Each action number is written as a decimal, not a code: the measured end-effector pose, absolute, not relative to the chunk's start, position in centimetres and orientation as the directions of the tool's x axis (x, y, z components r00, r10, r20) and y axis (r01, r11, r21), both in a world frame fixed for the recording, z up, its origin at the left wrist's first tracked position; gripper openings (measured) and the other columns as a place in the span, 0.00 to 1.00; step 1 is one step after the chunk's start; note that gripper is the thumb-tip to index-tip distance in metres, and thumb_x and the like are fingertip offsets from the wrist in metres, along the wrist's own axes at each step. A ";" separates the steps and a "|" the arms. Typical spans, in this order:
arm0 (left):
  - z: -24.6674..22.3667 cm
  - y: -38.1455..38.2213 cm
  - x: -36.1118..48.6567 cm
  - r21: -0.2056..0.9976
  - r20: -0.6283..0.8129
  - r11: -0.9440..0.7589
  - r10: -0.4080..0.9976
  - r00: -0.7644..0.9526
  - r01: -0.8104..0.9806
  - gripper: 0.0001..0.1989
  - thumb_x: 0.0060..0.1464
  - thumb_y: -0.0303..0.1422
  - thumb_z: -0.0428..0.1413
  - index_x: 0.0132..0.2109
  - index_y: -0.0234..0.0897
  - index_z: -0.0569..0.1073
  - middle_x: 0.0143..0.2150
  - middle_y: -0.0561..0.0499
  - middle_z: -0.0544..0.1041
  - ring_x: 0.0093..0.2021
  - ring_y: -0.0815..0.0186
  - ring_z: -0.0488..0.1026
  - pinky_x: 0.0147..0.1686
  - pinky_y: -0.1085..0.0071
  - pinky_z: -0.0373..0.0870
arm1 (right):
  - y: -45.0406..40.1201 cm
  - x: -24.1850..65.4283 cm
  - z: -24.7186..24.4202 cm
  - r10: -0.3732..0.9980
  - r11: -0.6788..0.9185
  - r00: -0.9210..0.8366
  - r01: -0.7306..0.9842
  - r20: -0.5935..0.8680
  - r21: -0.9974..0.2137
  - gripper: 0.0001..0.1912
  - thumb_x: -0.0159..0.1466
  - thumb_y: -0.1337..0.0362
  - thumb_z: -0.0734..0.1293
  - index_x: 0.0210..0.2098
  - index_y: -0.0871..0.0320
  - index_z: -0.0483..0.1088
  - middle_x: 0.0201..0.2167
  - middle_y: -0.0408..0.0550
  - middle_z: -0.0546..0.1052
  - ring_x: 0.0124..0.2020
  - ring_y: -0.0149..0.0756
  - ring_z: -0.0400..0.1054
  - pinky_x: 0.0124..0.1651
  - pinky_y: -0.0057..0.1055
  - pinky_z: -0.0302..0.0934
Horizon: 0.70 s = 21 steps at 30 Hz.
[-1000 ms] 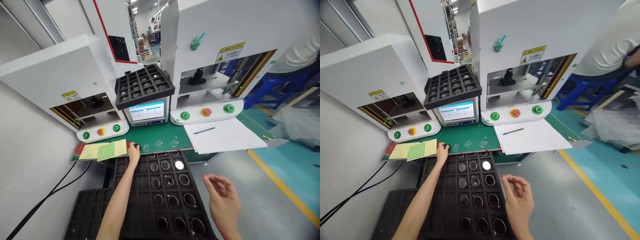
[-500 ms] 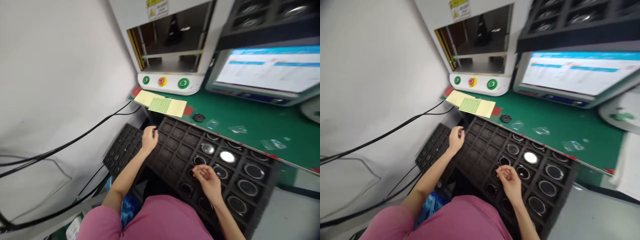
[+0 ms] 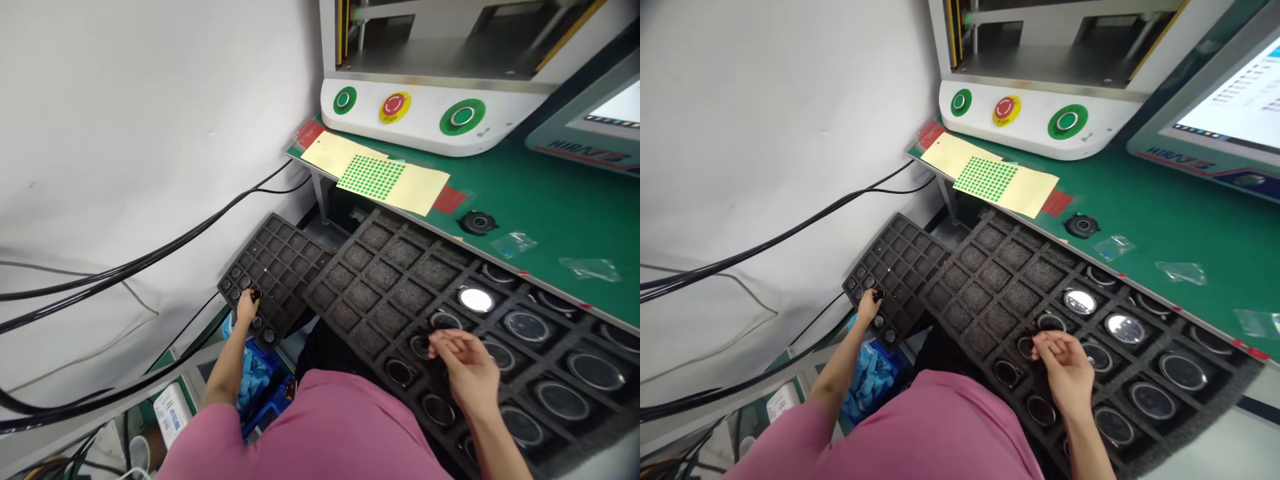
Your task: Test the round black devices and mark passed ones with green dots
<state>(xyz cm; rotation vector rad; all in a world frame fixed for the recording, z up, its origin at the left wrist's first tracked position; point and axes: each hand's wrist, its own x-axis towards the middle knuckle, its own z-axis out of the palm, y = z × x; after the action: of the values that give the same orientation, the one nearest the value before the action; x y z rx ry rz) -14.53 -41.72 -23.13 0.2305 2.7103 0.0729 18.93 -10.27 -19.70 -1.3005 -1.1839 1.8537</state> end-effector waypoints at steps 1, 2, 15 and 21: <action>-23.5 -41.6 -14.6 0.079 -0.404 0.986 0.169 -0.899 0.150 0.18 0.60 0.36 0.55 0.54 0.35 0.69 0.55 0.43 0.71 0.51 0.58 0.71 0.48 0.55 0.72 | -10.3 18.9 -19.7 0.836 -0.433 -0.356 0.037 -0.417 -0.900 0.20 0.42 0.56 0.79 0.28 0.57 0.69 0.22 0.42 0.75 0.17 0.28 0.66 0.19 0.26 0.62; -23.8 -41.5 -14.8 0.071 -0.405 0.987 0.162 -0.900 0.145 0.18 0.60 0.36 0.55 0.55 0.35 0.68 0.55 0.43 0.70 0.51 0.58 0.71 0.48 0.54 0.72 | -10.3 18.9 -19.7 0.838 -0.428 -0.356 0.043 -0.414 -0.903 0.21 0.43 0.55 0.79 0.28 0.57 0.69 0.22 0.42 0.75 0.17 0.28 0.66 0.19 0.26 0.62; -23.1 -40.2 -15.3 0.128 -0.389 0.992 0.061 -0.919 0.012 0.19 0.60 0.36 0.55 0.56 0.35 0.68 0.55 0.43 0.71 0.51 0.58 0.71 0.48 0.54 0.72 | -10.3 18.8 -19.6 0.834 -0.411 -0.392 0.029 -0.389 -0.911 0.22 0.43 0.54 0.79 0.29 0.57 0.68 0.21 0.41 0.75 0.17 0.28 0.65 0.20 0.27 0.63; -21.4 -38.7 -15.0 0.277 -0.425 0.953 0.006 -0.905 -0.124 0.17 0.59 0.36 0.56 0.54 0.35 0.69 0.53 0.44 0.71 0.50 0.58 0.72 0.48 0.55 0.72 | -10.2 18.6 -19.4 0.836 -0.409 -0.404 -0.007 -0.371 -0.913 0.21 0.44 0.54 0.78 0.28 0.56 0.68 0.21 0.41 0.74 0.17 0.28 0.65 0.19 0.27 0.63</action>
<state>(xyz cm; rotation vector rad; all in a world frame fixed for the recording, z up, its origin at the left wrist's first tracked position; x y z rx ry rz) -15.04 -38.69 -21.36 -0.0846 2.6738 0.4163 18.62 -10.22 -19.36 -1.2120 -1.2055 1.8700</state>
